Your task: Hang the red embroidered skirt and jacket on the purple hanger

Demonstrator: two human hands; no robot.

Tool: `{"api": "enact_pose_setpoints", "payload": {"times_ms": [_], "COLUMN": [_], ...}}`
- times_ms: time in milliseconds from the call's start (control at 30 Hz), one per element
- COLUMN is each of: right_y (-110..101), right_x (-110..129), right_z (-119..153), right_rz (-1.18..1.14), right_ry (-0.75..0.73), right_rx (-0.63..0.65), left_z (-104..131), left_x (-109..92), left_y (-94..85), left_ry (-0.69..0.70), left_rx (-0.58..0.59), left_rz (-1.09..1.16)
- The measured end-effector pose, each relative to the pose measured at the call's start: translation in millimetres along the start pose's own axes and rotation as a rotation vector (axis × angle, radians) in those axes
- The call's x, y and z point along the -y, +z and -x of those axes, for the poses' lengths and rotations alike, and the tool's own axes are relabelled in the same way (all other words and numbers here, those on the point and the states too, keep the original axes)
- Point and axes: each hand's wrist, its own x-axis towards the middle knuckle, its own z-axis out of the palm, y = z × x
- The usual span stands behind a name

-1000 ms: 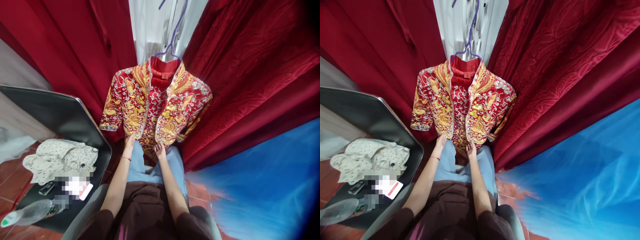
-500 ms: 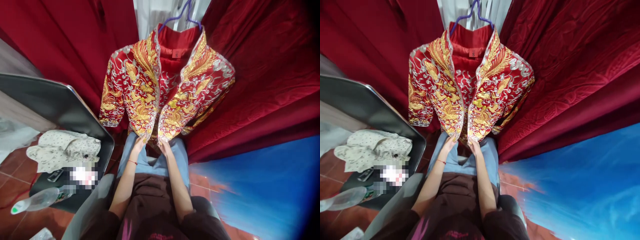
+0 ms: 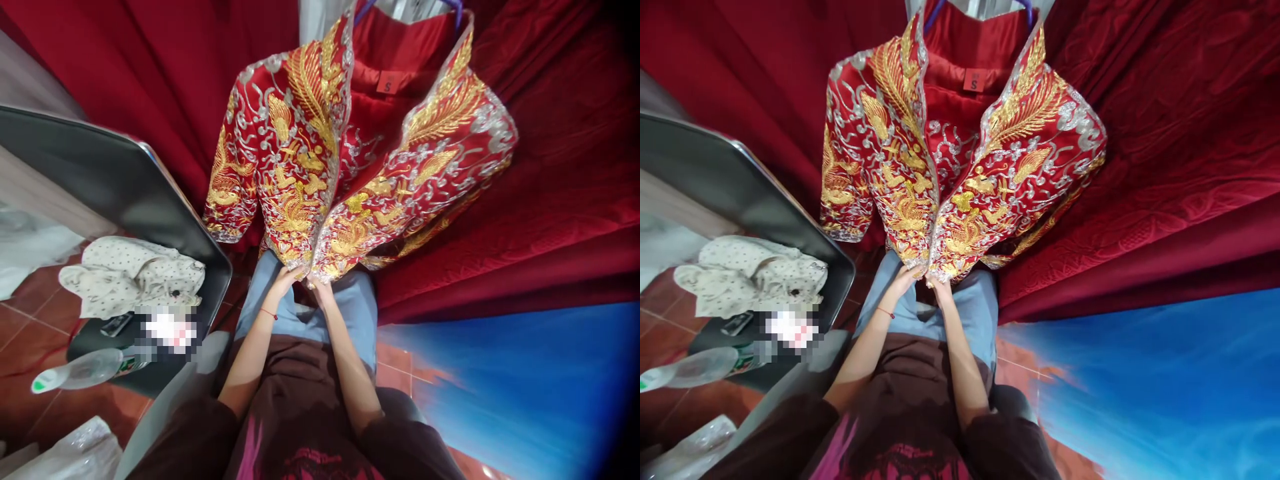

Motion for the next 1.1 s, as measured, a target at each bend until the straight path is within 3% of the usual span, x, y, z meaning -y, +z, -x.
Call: {"api": "enact_pose_setpoints", "payload": {"times_ms": [267,767,1100], "right_y": [-2.5,-7.6,3.8], "right_x": [-1.5,-1.9,2.3], "right_z": [0.4,-4.1,-1.6], "right_rz": [-0.032,0.017,-0.035], "right_ry": [-0.084,-0.080,-0.088], "right_rx": [0.003,0.029,-0.009], "left_z": [8.6,1.6,2.7], "left_x": [1.2,11.0,11.8], "left_y": [5.0,3.7,10.7], "left_ry": [0.040,0.092,-0.051], "left_rx": [0.021,-0.036,0.027], "left_rz": [-0.030,-0.039,0.164]}}
